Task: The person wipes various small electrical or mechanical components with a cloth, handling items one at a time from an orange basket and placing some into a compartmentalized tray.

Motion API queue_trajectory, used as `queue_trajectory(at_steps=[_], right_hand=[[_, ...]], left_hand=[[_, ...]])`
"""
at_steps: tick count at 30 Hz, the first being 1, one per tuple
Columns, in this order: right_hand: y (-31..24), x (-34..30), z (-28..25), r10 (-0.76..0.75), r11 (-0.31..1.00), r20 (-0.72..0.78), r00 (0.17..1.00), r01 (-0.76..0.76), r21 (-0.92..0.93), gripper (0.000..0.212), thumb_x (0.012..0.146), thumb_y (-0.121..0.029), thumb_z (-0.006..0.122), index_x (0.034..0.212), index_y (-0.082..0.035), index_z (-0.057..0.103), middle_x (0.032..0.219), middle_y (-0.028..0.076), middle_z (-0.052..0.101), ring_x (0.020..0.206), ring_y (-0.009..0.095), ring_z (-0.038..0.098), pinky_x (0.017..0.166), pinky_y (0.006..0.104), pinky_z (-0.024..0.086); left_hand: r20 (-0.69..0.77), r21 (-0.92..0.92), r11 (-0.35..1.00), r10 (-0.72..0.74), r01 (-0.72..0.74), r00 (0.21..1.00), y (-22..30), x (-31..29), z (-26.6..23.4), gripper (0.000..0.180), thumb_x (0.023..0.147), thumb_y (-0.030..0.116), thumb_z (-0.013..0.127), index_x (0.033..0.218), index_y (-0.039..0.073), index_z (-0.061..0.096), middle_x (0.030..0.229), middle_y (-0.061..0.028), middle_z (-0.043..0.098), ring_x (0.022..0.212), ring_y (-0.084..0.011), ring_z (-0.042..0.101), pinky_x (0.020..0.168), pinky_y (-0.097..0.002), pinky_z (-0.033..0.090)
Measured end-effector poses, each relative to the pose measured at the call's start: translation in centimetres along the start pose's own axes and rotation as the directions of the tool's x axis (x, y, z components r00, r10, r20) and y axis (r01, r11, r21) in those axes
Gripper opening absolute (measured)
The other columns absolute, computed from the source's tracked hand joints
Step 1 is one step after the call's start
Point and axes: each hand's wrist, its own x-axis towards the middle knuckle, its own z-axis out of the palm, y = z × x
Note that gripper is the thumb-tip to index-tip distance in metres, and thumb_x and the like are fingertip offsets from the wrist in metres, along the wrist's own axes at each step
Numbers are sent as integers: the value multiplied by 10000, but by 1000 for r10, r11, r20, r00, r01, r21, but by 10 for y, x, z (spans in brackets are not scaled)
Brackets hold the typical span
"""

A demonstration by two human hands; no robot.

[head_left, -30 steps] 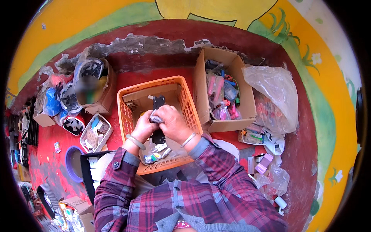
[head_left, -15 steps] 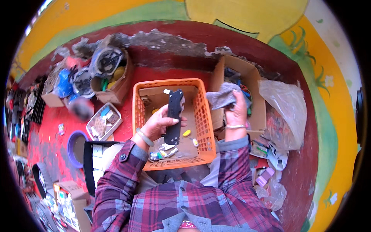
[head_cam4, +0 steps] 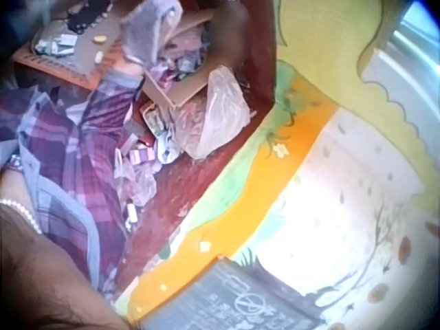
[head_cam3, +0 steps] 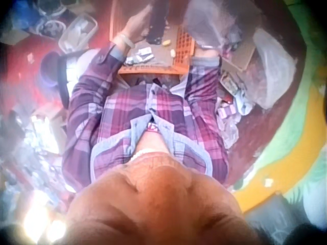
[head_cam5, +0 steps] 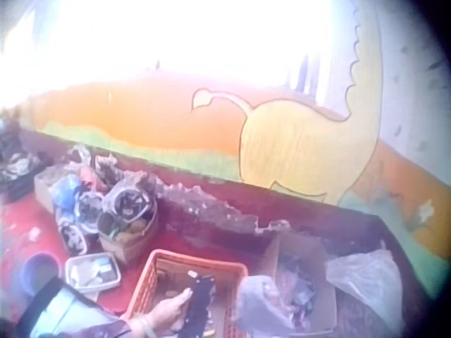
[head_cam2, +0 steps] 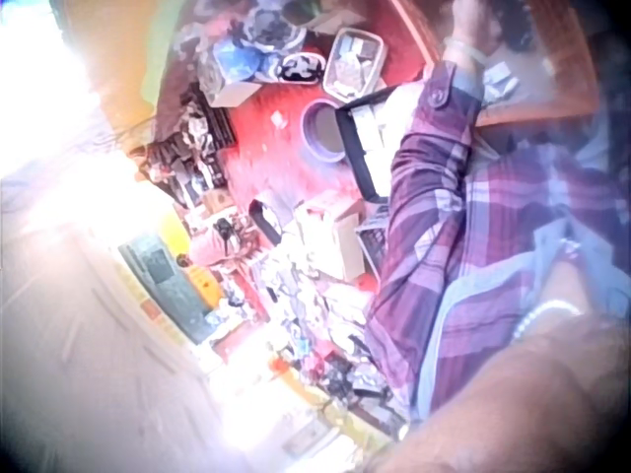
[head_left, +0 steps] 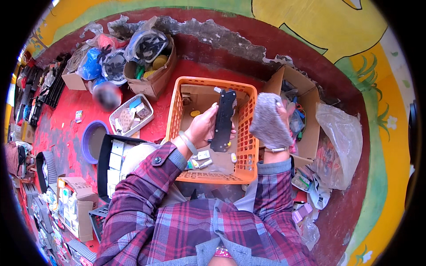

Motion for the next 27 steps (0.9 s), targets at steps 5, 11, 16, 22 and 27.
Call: queue_trajectory(at_steps=[5,11,16,22,27], right_hand=[[29,7,33,-139,954,-85,987,111,-277,335,890,-66,547,1215,-47,466,1065,54,584,934,157,591,855,299,479],[60,7,25,-399,251,209,893,326,-912,312,714,8,640,1019,-36,591,1027,107,568,976,256,576,863,336,458],[69,-6,42,-297,54,388,873,421,-906,335,707,26,632,1037,-21,591,1016,112,573,963,249,581,863,321,459],[69,-23,54,15,322,416,909,389,-863,310,665,88,578,954,-9,633,955,91,578,906,204,585,804,277,463],[51,-21,48,259,414,472,843,344,-843,370,589,121,501,880,-35,668,933,81,587,889,214,587,785,281,467]], left_hand=[[-134,161,987,22,0,991,-7,-2,17,439,1002,406,333,1303,108,447,1089,-91,615,901,-232,646,807,-406,556],[-161,237,962,180,-139,970,-10,-1,23,408,993,406,386,1258,117,498,1050,-32,642,883,-132,644,739,-285,550],[-194,19,970,240,-241,951,-14,13,-3,379,978,411,436,1159,103,561,970,-28,651,828,-132,637,759,-278,532],[-242,-65,950,282,-306,928,0,14,-15,356,969,419,456,1040,99,595,833,-33,637,696,-127,617,633,-271,525],[-213,11,965,257,-261,943,5,11,-12,379,968,435,448,1016,87,592,805,-41,624,691,-123,611,619,-247,515]])
